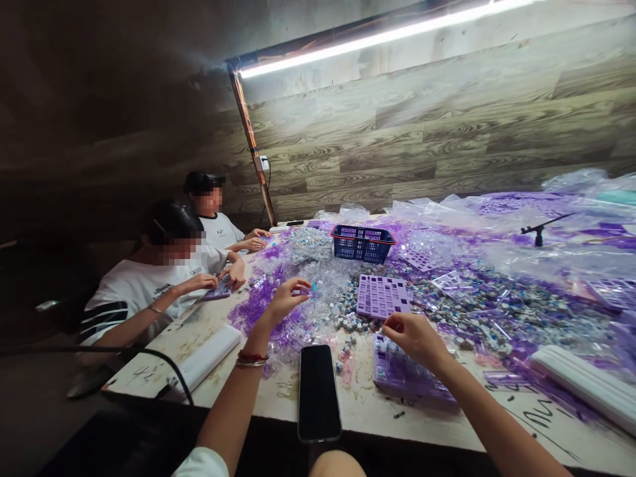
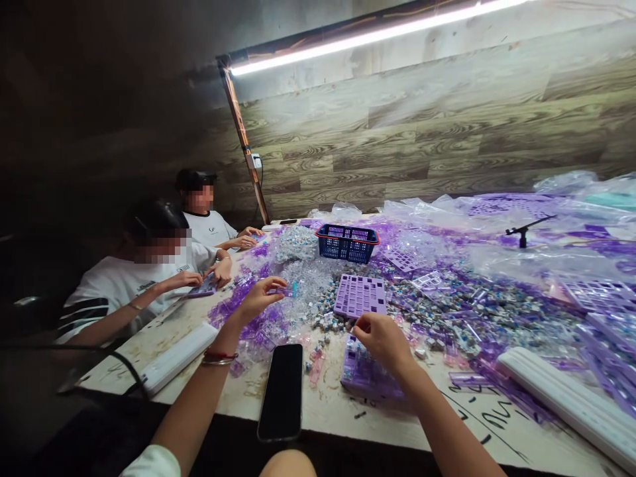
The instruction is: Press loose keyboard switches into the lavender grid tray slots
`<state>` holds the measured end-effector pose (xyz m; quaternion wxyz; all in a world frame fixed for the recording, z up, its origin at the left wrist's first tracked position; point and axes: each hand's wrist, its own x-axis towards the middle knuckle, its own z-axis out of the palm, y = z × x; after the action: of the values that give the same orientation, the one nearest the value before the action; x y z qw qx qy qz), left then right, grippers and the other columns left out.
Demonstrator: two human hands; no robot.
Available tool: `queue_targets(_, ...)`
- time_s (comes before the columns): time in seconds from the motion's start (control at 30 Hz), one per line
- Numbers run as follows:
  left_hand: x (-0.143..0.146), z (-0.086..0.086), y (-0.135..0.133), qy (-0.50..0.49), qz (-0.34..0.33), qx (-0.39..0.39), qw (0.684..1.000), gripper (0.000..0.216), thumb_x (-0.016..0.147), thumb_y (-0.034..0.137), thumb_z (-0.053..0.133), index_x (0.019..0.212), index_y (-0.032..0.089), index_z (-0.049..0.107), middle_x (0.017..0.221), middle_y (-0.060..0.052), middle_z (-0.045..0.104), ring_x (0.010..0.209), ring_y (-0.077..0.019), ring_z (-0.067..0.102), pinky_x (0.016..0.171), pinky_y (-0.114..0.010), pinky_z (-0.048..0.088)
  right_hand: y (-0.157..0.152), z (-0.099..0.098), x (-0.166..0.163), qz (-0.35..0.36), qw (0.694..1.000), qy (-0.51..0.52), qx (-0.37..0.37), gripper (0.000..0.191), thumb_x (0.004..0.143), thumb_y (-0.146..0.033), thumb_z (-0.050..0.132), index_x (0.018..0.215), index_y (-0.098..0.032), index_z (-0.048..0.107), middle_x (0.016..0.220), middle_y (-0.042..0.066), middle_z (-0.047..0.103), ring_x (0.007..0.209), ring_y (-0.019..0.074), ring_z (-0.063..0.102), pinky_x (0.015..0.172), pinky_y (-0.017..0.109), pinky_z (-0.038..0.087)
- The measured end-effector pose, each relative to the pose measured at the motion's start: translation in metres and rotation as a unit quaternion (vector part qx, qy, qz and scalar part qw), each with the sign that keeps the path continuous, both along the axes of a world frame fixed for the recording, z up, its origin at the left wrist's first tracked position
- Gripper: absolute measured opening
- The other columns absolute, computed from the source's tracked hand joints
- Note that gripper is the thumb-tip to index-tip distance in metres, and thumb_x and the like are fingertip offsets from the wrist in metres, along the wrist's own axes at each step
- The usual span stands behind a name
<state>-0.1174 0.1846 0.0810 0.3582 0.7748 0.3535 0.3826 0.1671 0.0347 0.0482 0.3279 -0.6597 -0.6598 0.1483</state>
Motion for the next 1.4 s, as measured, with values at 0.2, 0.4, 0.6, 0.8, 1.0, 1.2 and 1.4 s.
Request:
queue_targets(0.2, 0.034, -0.008, 0.013, 0.003, -0.108, -0.087, 0.99, 0.034, 0.064, 0.021, 0.069, 0.096, 0.014, 0.06, 0.096, -0.007, 0.063, 0.089, -0.0188, 0.061, 0.076, -0.029, 0.048, -0.002, 0.004, 0.004, 0.005, 1.0, -0.002, -0.005, 0.022, 0.075, -0.03, 0.049, 0.067, -0.018, 0.066, 0.068, 0.005, 0.069, 0.062, 0.0182, 0.061, 0.057, 0.026, 0.039)
queue_targets(0.4, 0.036, -0.036, 0.02, 0.046, -0.085, -0.063, 0.993, 0.031, 0.063, 0.025, 0.07, 0.091, 0.014, 0.061, 0.097, -0.007, 0.064, 0.089, -0.0196, 0.061, 0.079, -0.032, 0.05, -0.008, 0.008, 0.037, -0.082, 0.995, 0.033, 0.053, 0.026, 0.073, -0.038, 0.05, 0.07, -0.019, 0.067, 0.069, 0.005, 0.069, 0.063, 0.0197, 0.063, 0.061, 0.028, 0.041)
queue_targets(0.6, 0.044, -0.05, 0.019, 0.07, -0.024, 0.019, 0.997, 0.032, 0.069, 0.033, 0.067, 0.096, 0.016, 0.059, 0.092, -0.006, 0.068, 0.08, -0.0181, 0.064, 0.077, -0.033, 0.052, -0.018, 0.002, 0.061, -0.167, 0.982, 0.074, 0.044, 0.027, 0.069, -0.041, 0.055, 0.069, -0.018, 0.068, 0.066, 0.005, 0.07, 0.062, 0.0211, 0.064, 0.059, 0.028, 0.042)
queue_targets(0.8, 0.048, -0.046, 0.013, 0.092, 0.012, 0.053, 0.994, 0.026, 0.075, 0.036, 0.063, 0.092, 0.016, 0.061, 0.087, -0.005, 0.069, 0.074, -0.0168, 0.065, 0.07, -0.029, 0.053, -0.019, 0.002, 0.054, -0.121, 0.991, 0.062, 0.009, 0.026, 0.072, -0.039, 0.054, 0.071, -0.017, 0.069, 0.069, 0.005, 0.07, 0.064, 0.0205, 0.065, 0.06, 0.028, 0.043)
queue_targets(1.0, 0.047, -0.048, 0.01, 0.157, 0.002, 0.112, 0.981, 0.018, 0.077, 0.027, 0.06, 0.091, 0.015, 0.063, 0.09, -0.005, 0.069, 0.076, -0.0175, 0.064, 0.071, -0.029, 0.053, -0.019, 0.013, 0.034, 0.034, 0.996, 0.069, -0.037, 0.019, 0.073, -0.029, 0.055, 0.07, -0.015, 0.067, 0.069, 0.005, 0.069, 0.065, 0.0171, 0.061, 0.061, 0.025, 0.044)
queue_targets(1.2, 0.054, -0.04, -0.004, 0.188, -0.006, 0.277, 0.942, 0.015, 0.078, 0.014, 0.057, 0.088, 0.018, 0.067, 0.099, -0.005, 0.07, 0.105, -0.0231, 0.059, 0.103, -0.046, 0.038, -0.03, 0.026, 0.02, 0.165, 0.977, 0.077, -0.115, 0.015, 0.074, -0.022, 0.056, 0.076, -0.016, 0.07, 0.078, 0.003, 0.071, 0.073, 0.0155, 0.063, 0.064, 0.024, 0.045)
queue_targets(1.4, 0.09, -0.028, -0.07, 0.149, -0.263, 0.299, 0.905, 0.023, 0.083, 0.01, 0.051, 0.098, 0.017, 0.067, 0.099, -0.007, 0.067, 0.093, -0.0154, 0.061, 0.083, -0.026, 0.05, -0.038, 0.024, 0.023, 0.189, 0.971, 0.072, -0.129, 0.015, 0.074, -0.021, 0.057, 0.079, -0.017, 0.071, 0.084, 0.004, 0.073, 0.08, 0.0176, 0.065, 0.069, 0.025, 0.045)
